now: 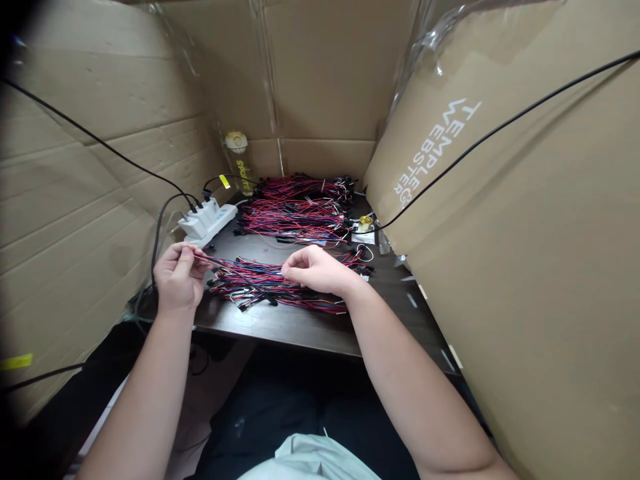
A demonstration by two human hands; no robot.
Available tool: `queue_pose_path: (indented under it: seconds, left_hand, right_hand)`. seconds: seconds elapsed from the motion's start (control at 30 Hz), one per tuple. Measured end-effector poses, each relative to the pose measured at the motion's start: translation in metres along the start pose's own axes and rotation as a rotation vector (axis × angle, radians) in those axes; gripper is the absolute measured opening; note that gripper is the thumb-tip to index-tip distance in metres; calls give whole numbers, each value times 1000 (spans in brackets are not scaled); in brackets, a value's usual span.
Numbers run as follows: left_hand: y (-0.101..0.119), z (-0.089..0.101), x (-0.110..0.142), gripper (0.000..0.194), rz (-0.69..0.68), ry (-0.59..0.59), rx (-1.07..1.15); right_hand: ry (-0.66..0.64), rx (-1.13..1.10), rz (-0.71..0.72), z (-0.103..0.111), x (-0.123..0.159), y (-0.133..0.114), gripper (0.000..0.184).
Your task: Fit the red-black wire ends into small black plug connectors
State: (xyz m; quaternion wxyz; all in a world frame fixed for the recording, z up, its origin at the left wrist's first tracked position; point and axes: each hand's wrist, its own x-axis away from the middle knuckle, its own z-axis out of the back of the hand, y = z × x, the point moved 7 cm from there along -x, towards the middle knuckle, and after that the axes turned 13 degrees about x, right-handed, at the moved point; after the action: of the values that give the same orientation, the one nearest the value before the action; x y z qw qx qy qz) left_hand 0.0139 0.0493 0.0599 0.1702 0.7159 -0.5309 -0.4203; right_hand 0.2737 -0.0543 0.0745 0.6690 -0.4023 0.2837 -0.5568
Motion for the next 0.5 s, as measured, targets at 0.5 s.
queue_pose_path:
  seconds: [0.5]
  left_hand:
    - [-9, 6, -3, 36, 110, 94, 9]
  right_hand:
    - [63, -131, 9, 2, 2, -5, 37]
